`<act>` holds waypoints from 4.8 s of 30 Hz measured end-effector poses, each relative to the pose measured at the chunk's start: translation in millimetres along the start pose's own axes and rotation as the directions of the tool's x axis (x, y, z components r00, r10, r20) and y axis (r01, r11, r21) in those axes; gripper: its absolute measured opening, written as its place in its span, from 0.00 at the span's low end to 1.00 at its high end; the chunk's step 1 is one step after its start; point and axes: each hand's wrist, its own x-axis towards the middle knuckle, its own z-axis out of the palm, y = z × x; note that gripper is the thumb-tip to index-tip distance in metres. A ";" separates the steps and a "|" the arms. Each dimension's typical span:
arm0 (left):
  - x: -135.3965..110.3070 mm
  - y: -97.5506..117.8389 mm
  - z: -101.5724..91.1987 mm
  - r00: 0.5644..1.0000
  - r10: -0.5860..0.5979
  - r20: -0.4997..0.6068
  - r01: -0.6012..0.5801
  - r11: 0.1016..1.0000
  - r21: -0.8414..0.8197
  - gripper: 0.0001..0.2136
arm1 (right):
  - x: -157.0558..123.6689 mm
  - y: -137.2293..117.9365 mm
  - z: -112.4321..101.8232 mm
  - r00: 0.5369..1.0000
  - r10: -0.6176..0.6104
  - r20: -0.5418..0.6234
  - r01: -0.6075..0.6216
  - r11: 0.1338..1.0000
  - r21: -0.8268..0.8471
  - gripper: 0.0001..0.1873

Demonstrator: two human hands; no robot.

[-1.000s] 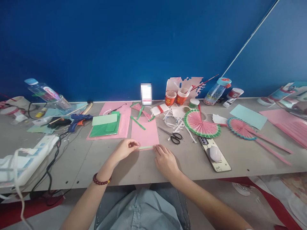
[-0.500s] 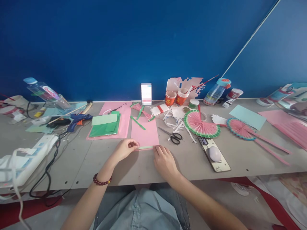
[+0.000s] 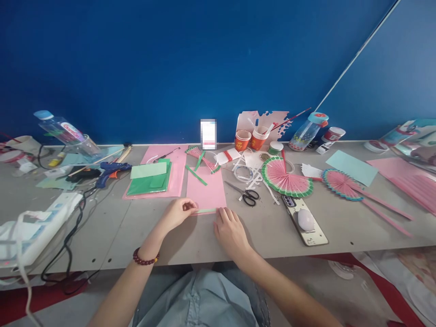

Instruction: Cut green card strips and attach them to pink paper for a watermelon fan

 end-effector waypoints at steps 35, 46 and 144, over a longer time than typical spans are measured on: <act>-2.1 3.2 -0.7 1.000 0.018 -0.013 -0.018 0.999 -0.033 0.05 | 4.1 -14.7 3.1 1.000 -0.005 0.027 0.005 1.000 -0.024 0.19; -2.6 2.5 -0.8 0.999 0.032 -0.027 -0.032 0.999 -0.015 0.05 | 6.1 -16.0 1.7 0.998 -0.032 0.048 0.034 0.998 -0.051 0.22; -49.8 15.1 2.2 0.916 0.311 -0.254 -0.117 0.812 0.573 0.11 | 22.4 -50.5 12.0 0.995 -0.090 0.049 0.090 0.996 -0.001 0.19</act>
